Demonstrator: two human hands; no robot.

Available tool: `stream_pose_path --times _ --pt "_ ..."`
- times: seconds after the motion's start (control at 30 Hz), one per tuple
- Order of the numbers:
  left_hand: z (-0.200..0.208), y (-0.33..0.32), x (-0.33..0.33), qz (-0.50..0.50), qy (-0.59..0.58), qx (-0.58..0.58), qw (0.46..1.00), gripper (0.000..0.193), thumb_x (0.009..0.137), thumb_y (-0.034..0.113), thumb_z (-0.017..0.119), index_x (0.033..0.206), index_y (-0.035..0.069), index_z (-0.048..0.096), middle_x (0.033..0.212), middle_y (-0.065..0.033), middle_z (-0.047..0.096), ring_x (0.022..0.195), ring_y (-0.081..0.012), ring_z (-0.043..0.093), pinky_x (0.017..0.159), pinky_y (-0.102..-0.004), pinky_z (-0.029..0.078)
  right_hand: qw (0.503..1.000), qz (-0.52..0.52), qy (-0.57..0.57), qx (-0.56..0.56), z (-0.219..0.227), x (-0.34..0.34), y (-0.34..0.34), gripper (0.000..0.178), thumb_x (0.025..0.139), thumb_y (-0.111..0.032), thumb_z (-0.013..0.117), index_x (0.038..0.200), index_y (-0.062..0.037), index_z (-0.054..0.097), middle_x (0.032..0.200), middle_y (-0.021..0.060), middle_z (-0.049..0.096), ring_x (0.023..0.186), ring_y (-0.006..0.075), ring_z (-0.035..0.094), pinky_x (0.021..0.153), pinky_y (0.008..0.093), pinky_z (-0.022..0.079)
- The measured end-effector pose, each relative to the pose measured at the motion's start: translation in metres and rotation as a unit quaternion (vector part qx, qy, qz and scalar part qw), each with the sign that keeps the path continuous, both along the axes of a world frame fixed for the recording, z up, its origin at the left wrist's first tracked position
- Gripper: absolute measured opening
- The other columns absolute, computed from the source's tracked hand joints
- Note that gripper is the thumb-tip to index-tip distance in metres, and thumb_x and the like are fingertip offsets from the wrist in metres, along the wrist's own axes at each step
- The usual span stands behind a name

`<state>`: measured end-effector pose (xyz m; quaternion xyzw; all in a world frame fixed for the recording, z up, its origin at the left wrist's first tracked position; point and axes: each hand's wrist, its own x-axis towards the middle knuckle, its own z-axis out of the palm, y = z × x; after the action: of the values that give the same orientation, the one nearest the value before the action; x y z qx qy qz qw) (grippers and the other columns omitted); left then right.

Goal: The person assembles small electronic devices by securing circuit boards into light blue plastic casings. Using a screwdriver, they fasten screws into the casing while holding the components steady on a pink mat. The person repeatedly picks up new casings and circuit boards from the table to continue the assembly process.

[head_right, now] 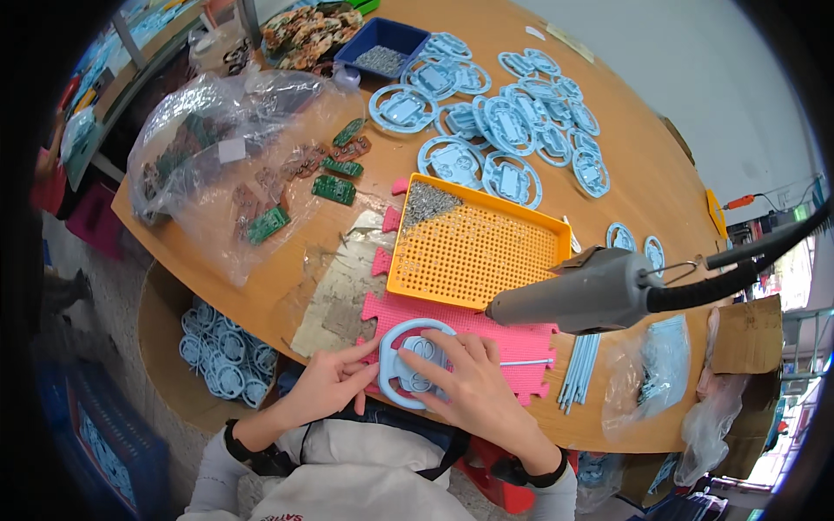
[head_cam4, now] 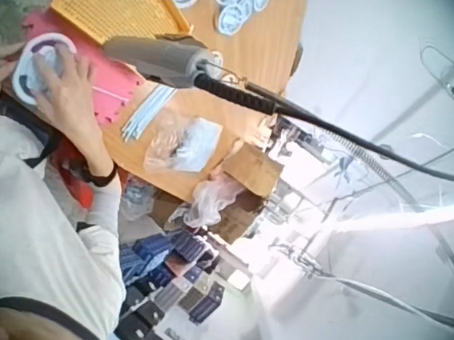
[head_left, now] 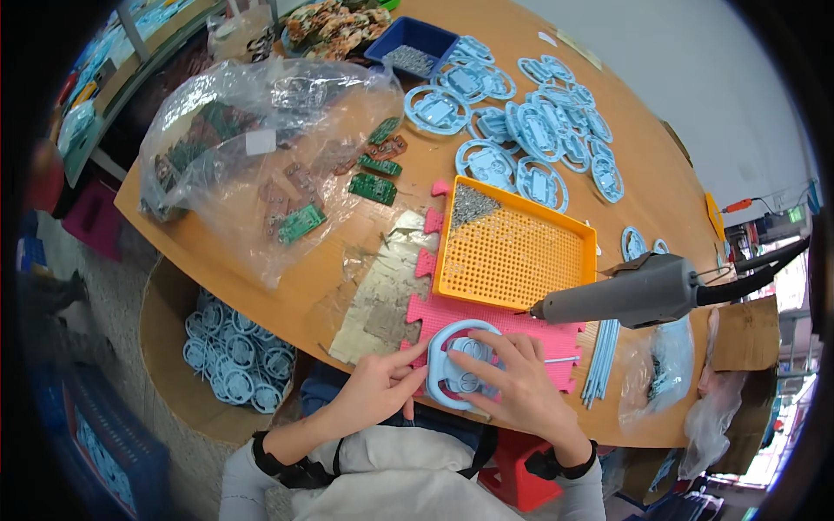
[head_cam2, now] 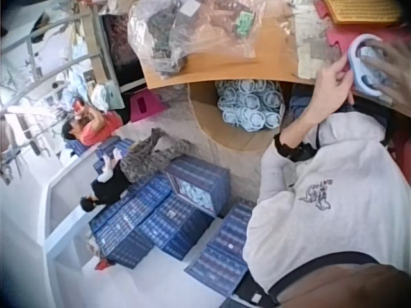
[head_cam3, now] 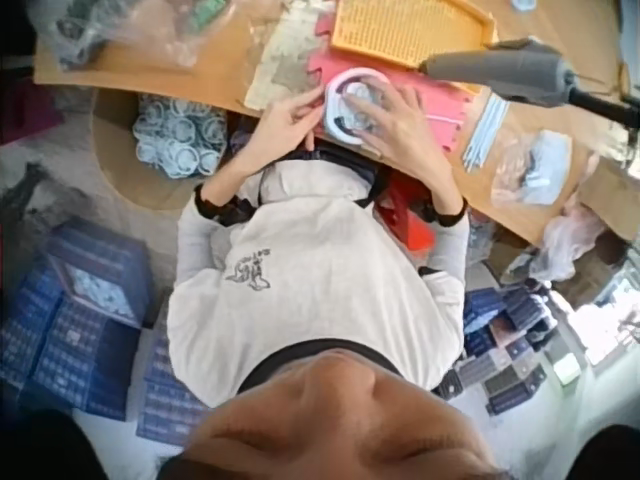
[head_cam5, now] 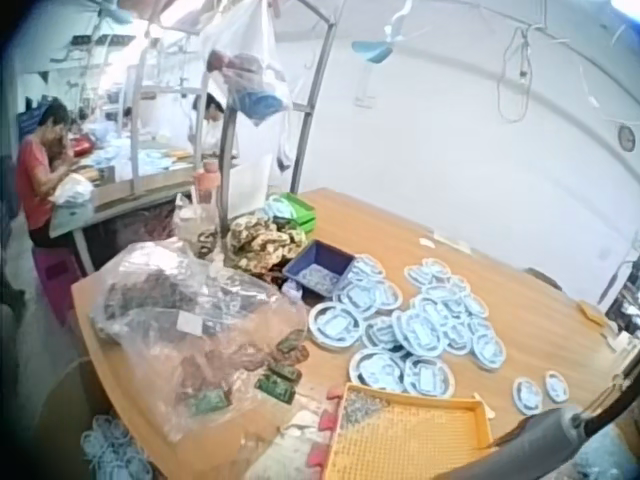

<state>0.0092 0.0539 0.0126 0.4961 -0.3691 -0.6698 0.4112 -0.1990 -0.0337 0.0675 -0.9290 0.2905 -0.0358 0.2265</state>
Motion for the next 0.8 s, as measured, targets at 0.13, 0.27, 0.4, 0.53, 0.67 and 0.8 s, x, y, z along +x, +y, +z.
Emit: stream_pose_path --times 0.13,0.27,0.4,0.53,0.67,0.8 --pt "0.000 0.002 0.000 -0.001 0.011 0.003 1.000 0.045 0.096 0.005 0.051 0.140 0.002 0.044 0.074 -0.0057 0.067 0.052 -0.0077 0.059 0.049 -0.0210 0.045 1.000 0.003 0.006 0.002 0.000 0.002 0.000 0.059 0.067 -0.019 0.079 0.124 -0.0236 0.062 0.128 0.0059 0.051 0.104 0.0274 0.048 0.089 0.0410 0.036" --pt "-0.001 0.003 0.001 -0.006 0.006 -0.002 1.000 0.046 0.096 0.005 0.051 0.141 0.002 0.042 0.073 -0.0059 0.066 0.053 -0.0086 0.060 0.049 -0.0219 0.045 1.000 0.010 0.010 0.000 0.000 0.003 0.001 0.059 0.067 -0.019 0.079 0.123 -0.0238 0.063 0.128 0.0058 0.050 0.103 0.0270 0.048 0.088 0.0409 0.036" --pt "0.001 0.001 0.003 -0.016 0.010 0.039 0.999 0.049 0.095 0.008 0.051 0.142 0.002 0.039 0.075 -0.0077 0.067 0.062 -0.0112 0.065 0.053 -0.0245 0.050 1.000 0.009 0.015 -0.004 0.000 0.003 0.001 0.060 0.066 -0.019 0.079 0.123 -0.0244 0.063 0.129 0.0065 0.050 0.105 0.0276 0.048 0.089 0.0427 0.036" --pt "0.010 -0.014 0.003 -0.026 0.030 0.045 0.998 0.047 0.096 0.015 0.055 0.138 -0.001 0.039 0.079 -0.0117 0.068 0.074 -0.0137 0.068 0.057 -0.0262 0.054 1.000 0.025 0.009 -0.011 -0.001 0.003 -0.004 0.059 0.067 -0.027 0.081 0.123 -0.0220 0.062 0.136 0.0102 0.046 0.121 0.0326 0.044 0.100 0.0480 0.034" --pt "-0.005 -0.033 0.005 -0.081 0.054 0.079 0.992 0.046 0.094 0.013 0.059 0.132 0.001 0.036 0.088 -0.0163 0.066 0.077 -0.0181 0.069 0.061 -0.0282 0.058 0.995 0.074 -0.035 0.055 -0.014 0.011 -0.015 0.061 0.073 -0.046 0.075 0.116 -0.0070 0.055 0.147 0.0187 0.035 0.137 0.0359 0.033 0.109 0.0542 0.025" --pt "-0.006 -0.041 -0.001 -0.101 0.129 0.126 0.979 0.049 0.093 0.008 0.059 0.134 0.005 0.032 0.099 -0.0166 0.063 0.081 -0.0217 0.069 0.066 -0.0323 0.060 0.994 0.053 -0.086 0.035 -0.031 0.010 -0.017 0.081 0.068 -0.048 0.078 0.128 -0.0052 0.045 0.145 0.0199 0.038 0.133 0.0352 0.039 0.108 0.0510 0.029"
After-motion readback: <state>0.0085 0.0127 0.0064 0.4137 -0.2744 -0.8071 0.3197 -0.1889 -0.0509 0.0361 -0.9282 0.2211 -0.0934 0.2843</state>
